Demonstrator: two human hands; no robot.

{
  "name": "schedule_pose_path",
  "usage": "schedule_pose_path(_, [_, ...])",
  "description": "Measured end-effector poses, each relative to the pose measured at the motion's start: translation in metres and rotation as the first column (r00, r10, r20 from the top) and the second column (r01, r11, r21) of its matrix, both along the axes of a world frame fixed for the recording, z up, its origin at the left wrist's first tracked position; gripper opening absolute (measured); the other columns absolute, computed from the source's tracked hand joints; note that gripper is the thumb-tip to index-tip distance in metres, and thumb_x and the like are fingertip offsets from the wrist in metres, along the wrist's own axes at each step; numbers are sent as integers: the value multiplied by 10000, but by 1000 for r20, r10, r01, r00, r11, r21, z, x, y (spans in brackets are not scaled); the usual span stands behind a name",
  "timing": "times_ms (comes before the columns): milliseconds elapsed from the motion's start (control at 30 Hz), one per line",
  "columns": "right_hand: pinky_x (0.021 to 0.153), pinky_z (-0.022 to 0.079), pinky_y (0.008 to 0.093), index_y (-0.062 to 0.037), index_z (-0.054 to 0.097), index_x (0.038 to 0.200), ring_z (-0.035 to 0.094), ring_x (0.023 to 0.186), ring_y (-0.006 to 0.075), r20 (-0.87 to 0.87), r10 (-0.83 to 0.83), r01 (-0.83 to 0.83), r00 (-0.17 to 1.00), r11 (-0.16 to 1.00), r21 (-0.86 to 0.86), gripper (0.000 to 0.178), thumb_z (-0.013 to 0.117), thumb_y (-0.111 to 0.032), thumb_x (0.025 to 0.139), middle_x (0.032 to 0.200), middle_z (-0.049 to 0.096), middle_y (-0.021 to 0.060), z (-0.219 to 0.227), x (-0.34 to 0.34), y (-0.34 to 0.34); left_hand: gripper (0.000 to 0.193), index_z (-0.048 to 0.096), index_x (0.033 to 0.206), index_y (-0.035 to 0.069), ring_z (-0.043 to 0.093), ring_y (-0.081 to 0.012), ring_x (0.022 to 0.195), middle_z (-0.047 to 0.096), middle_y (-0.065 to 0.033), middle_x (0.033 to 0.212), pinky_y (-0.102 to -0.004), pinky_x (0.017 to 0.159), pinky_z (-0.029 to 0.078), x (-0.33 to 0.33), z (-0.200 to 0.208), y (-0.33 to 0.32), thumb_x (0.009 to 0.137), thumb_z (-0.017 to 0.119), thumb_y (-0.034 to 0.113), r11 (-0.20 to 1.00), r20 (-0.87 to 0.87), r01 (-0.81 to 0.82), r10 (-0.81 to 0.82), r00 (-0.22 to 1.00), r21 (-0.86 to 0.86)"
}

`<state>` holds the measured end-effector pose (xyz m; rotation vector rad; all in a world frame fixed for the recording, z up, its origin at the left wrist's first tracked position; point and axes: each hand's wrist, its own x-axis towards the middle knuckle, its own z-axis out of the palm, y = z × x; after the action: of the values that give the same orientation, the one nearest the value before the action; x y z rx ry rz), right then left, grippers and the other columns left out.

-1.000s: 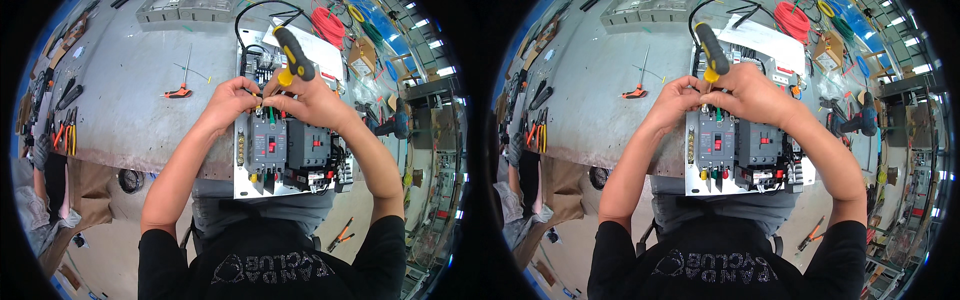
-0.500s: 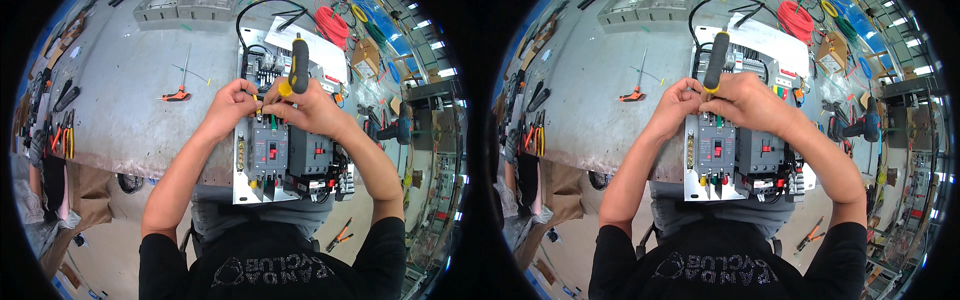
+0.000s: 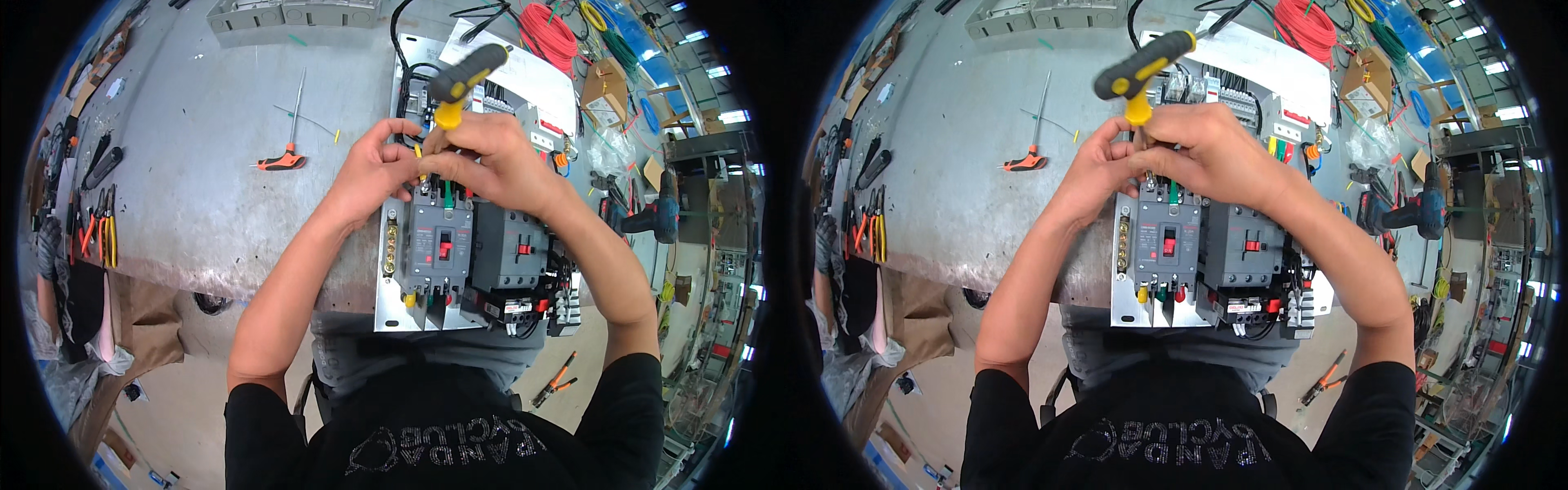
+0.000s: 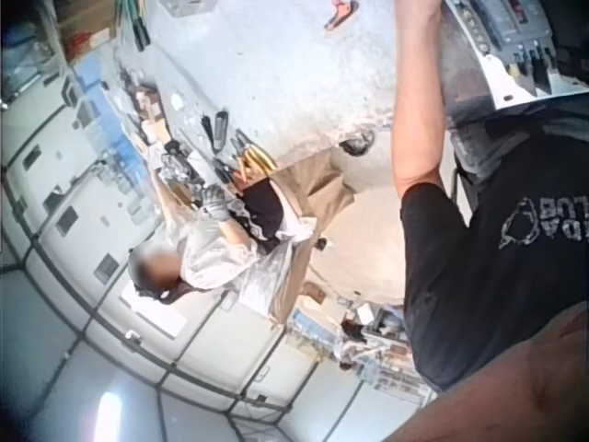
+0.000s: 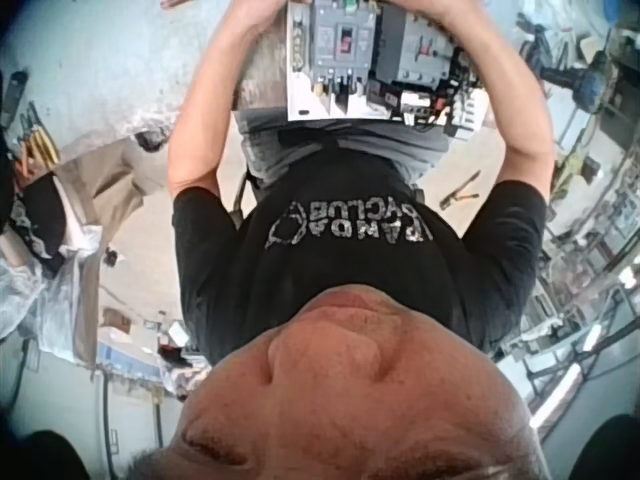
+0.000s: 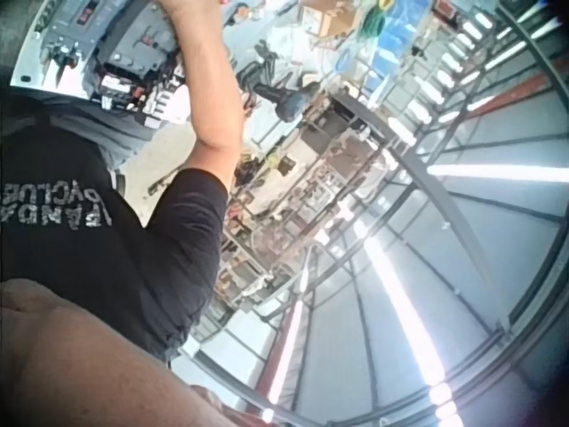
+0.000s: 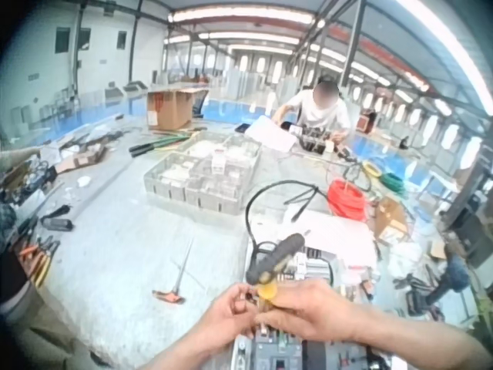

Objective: The person connects colored wires to terminals on an electrical panel using a screwdriver. They strip wire ends, insert them into terminal blocks, and tighten the screws to secure the connections.

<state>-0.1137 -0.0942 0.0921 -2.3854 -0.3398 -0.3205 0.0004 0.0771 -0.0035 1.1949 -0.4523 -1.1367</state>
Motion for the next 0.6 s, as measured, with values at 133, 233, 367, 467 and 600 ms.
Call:
schedule_pose_path(133, [708, 555, 366, 1, 722, 934, 707, 792, 273, -98, 42, -36, 994, 997, 62, 124, 805, -91, 934, 895, 745, 106, 0, 2, 2, 388, 597, 1326, 66, 676, -86, 865, 730, -3, 935, -272, 719, 562, 5, 0, 4, 996, 769, 173, 996, 76, 25, -32, 997, 88])
schedule_pose_path(233, [723, 559, 375, -1, 722, 928, 708, 800, 269, -70, 29, -29, 997, 1000, 1, 122, 803, -91, 938, 899, 751, 105, 0, 0, -2, 213, 690, 1154, 59, 662, -74, 870, 729, 8, 943, -274, 759, 554, 8, -4, 7, 1011, 761, 200, 983, 185, 102, -130, 974, 150])
schedule_pose_path(367, [675, 552, 321, 9, 722, 927, 715, 763, 193, -131, 17, -6, 991, 997, 83, 123, 804, -79, 950, 902, 760, 90, 4, -3, -1, 181, 741, 909, 27, 555, -49, 767, 663, 38, 840, -253, 684, 445, 16, 1, 9, 998, 754, 184, 967, 238, 238, -254, 937, 93])
schedule_pose_path(467, [642, 543, 272, 19, 722, 939, 722, 742, 140, -269, 11, 17, 963, 995, 102, 110, 795, -61, 961, 883, 759, 80, 6, -6, -1, 119, 754, 926, 73, 612, -51, 842, 713, 41, 917, -262, 782, 510, 22, -8, 5, 1007, 742, 160, 947, 204, 317, -322, 925, 59])
schedule_pose_path(600, [640, 546, 248, 17, 722, 1004, 745, 754, 120, -338, -21, 48, 941, 996, 71, 86, 775, -44, 973, 828, 744, 65, 15, -2, 0, 129, 741, 925, 83, 599, -57, 830, 700, 39, 905, -257, 769, 501, 18, -9, 2, 1006, 735, 183, 962, 202, 256, -270, 942, 89])
